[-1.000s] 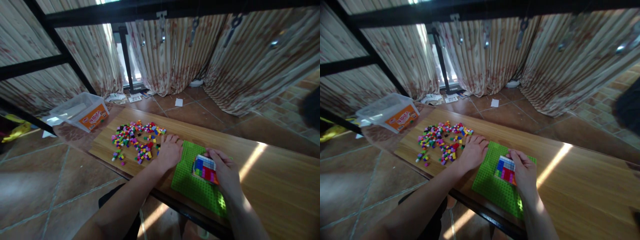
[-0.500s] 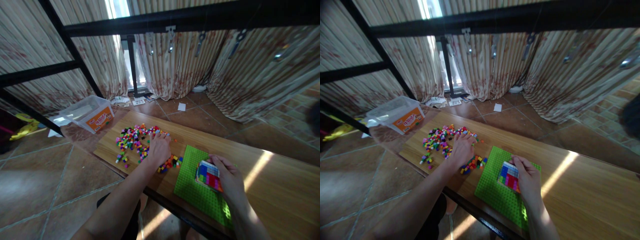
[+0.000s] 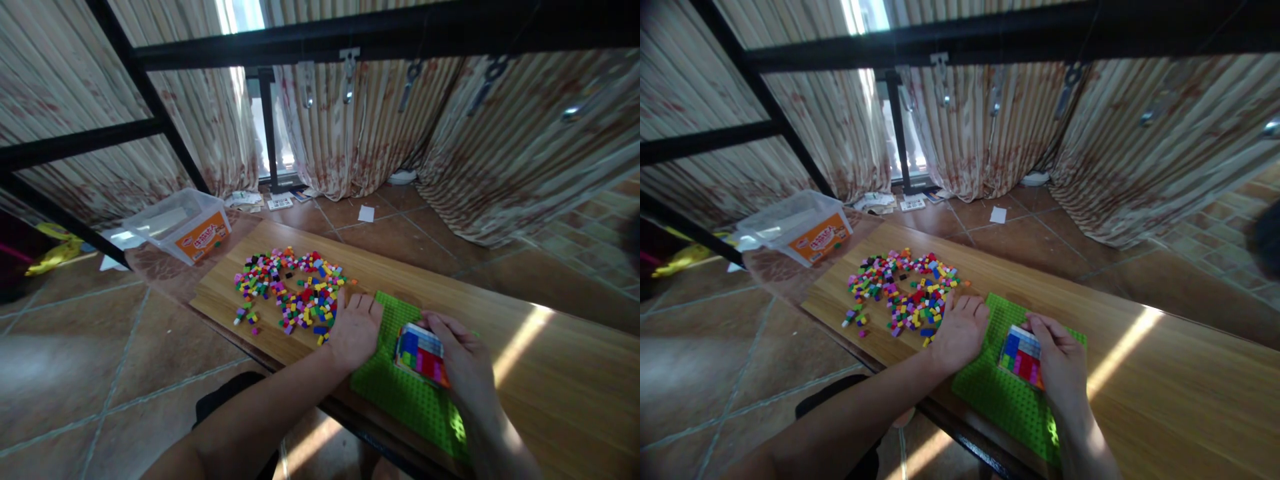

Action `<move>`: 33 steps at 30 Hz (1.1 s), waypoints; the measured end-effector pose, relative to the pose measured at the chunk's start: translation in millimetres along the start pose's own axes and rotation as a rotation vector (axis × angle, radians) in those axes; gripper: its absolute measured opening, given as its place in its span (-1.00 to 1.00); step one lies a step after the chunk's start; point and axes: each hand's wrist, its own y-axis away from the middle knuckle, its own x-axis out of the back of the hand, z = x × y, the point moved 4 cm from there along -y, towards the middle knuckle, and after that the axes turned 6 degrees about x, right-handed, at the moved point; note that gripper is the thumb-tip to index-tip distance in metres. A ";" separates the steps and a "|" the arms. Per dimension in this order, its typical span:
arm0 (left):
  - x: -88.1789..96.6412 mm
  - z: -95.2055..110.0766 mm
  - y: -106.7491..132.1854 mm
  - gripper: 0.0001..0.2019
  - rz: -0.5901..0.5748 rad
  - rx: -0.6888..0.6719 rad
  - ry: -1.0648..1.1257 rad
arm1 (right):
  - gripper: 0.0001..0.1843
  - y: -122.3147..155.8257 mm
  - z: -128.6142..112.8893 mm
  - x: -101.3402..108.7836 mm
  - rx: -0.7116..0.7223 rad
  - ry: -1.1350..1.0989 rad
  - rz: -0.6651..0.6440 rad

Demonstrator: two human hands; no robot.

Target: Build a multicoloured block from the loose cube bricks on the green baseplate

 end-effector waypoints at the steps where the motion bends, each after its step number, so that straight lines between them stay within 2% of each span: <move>1: 0.0 -3.3 -1.0 -0.79 0.006 0.002 -0.015 | -0.56 0.1 -0.5 0.0 0.003 0.002 0.002; 6: 8.3 -23.1 -5.4 -0.78 0.046 0.076 -0.083 | -0.54 0.3 -0.8 -0.9 -0.022 -0.025 -0.004; 12: 33.6 -50.0 -14.8 -0.79 0.086 0.209 -0.017 | -0.54 0.3 -0.3 -1.7 -0.037 -0.023 -0.012; 15: 45.4 -79.2 -28.3 -0.75 0.141 0.291 0.055 | -0.55 1.3 -2.4 -2.6 -0.043 -0.017 -0.023; 17: 48.2 -104.0 -40.4 -0.65 0.148 0.345 0.064 | -0.55 1.9 -3.5 -3.4 -0.052 -0.019 -0.027; 21: 41.2 -138.6 -61.6 -0.42 0.097 0.288 0.062 | -0.56 2.3 -4.6 -4.7 -0.045 -0.034 -0.033; 23: 33.6 -144.0 -65.9 -0.40 0.040 0.251 0.062 | -0.57 2.2 -4.5 -4.6 -0.031 -0.022 -0.041; 26: 25.6 -142.8 -65.4 -0.47 -0.012 0.232 0.039 | -0.57 1.6 -1.7 -3.1 -0.045 -0.003 -0.047; 33: 29.9 -138.5 -60.6 -0.67 -0.006 0.232 -0.010 | -0.54 -1.3 2.3 0.7 -0.017 0.078 -0.062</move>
